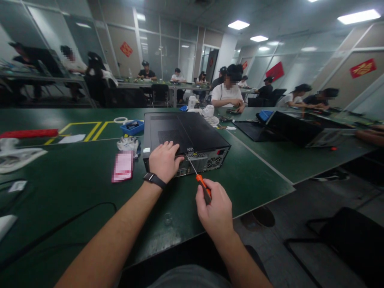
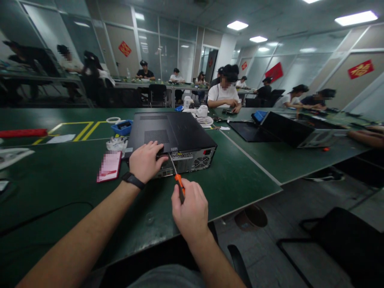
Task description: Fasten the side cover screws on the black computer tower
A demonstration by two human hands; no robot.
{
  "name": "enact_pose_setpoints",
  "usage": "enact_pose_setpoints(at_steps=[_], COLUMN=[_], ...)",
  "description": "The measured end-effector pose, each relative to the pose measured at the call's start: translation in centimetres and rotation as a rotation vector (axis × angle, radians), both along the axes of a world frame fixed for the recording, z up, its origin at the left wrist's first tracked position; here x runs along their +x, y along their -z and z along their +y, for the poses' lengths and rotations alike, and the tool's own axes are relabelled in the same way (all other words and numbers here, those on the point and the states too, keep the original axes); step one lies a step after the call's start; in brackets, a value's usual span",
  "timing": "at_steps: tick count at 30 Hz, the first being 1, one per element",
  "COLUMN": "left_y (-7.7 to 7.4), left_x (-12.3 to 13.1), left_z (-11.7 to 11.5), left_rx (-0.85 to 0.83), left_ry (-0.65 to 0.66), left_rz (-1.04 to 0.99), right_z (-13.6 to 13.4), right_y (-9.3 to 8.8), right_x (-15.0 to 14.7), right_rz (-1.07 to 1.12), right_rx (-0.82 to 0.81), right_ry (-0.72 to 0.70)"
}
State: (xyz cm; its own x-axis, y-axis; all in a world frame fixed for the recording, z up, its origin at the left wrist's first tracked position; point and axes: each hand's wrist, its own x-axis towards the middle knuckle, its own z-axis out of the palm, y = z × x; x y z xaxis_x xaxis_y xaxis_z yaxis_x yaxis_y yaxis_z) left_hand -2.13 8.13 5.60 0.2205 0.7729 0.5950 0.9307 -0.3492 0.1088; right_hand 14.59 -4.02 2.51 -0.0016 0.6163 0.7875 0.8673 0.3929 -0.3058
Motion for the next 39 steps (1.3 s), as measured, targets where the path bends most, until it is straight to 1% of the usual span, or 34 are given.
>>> enact_pose_setpoints(at_steps=[5,8,11,15,18,23,29,35,39], left_y=[0.2,0.3,0.2,0.0,0.0,0.1,0.3,0.1,0.2], left_x=[0.4,0.3,0.2,0.2,0.2,0.2,0.2,0.2,0.2], left_z=[0.5,0.5,0.5,0.4,0.4,0.4,0.3,0.0,0.1], left_rx=[0.007,0.009,0.01,0.01,0.012,0.023,0.041,0.044,0.039], left_ry=[-0.001,-0.002,0.001,0.001,0.005,0.009,0.007,0.015,0.031], left_rz=[-0.018,-0.024,-0.027,-0.032,-0.032,-0.018,0.002,0.037,0.018], right_z=[0.8,1.0,0.9,0.5,0.4,0.7,0.6,0.6,0.8], right_y=[0.4,0.0,-0.8,-1.3,-0.9,-0.3,-0.1,0.4,0.7], right_x=[0.3,0.2,0.1,0.1,0.1,0.0,0.2,0.6,1.0], right_rz=[0.085,0.152,0.199,0.165,0.124,0.122,0.195,0.136,0.14], right_rx=[0.038,0.037,-0.007,-0.014,0.022,0.08,0.029,0.082,0.068], right_ry=[0.013,0.033,0.043,0.014,0.005,0.013,0.02,0.063,0.069])
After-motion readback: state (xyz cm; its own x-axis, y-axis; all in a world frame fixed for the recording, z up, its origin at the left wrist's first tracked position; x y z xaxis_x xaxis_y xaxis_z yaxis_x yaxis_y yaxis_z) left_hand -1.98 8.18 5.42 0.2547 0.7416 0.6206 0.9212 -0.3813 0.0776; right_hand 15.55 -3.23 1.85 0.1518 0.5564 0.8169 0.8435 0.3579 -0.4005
